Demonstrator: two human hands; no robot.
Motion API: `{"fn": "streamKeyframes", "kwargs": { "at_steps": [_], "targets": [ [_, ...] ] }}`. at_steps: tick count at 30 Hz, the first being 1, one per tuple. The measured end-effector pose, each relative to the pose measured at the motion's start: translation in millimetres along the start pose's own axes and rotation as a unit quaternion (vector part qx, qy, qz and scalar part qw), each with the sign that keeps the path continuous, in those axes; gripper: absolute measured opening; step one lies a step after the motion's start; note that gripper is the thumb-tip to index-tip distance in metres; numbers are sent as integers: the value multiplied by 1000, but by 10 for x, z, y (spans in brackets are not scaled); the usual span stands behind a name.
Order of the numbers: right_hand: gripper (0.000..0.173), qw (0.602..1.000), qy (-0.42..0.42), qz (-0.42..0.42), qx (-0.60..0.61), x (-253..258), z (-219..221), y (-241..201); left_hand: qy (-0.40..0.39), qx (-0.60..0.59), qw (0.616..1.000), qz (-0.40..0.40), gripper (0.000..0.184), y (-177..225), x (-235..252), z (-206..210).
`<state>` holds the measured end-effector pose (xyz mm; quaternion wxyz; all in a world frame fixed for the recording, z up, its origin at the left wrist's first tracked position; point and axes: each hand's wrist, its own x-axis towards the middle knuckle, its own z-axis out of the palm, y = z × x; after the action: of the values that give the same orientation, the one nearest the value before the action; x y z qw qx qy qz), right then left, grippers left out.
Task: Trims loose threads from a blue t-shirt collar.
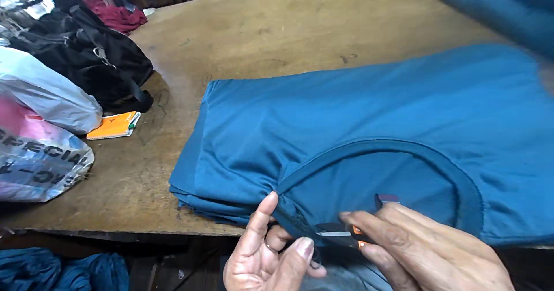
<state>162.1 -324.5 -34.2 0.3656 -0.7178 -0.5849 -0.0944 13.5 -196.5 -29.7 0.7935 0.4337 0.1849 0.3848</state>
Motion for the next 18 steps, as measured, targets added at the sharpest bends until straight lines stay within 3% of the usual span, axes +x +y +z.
{"fn": "streamKeyframes", "kwargs": {
  "at_steps": [12,18],
  "targets": [
    [33,1000,5,13,16,2,44,-21,-1,33,999,15,62,-30,-4,-16],
    [39,997,5,17,70,-32,18,0,-10,41,999,23,59,-34,-8,-21]
  ]
}}
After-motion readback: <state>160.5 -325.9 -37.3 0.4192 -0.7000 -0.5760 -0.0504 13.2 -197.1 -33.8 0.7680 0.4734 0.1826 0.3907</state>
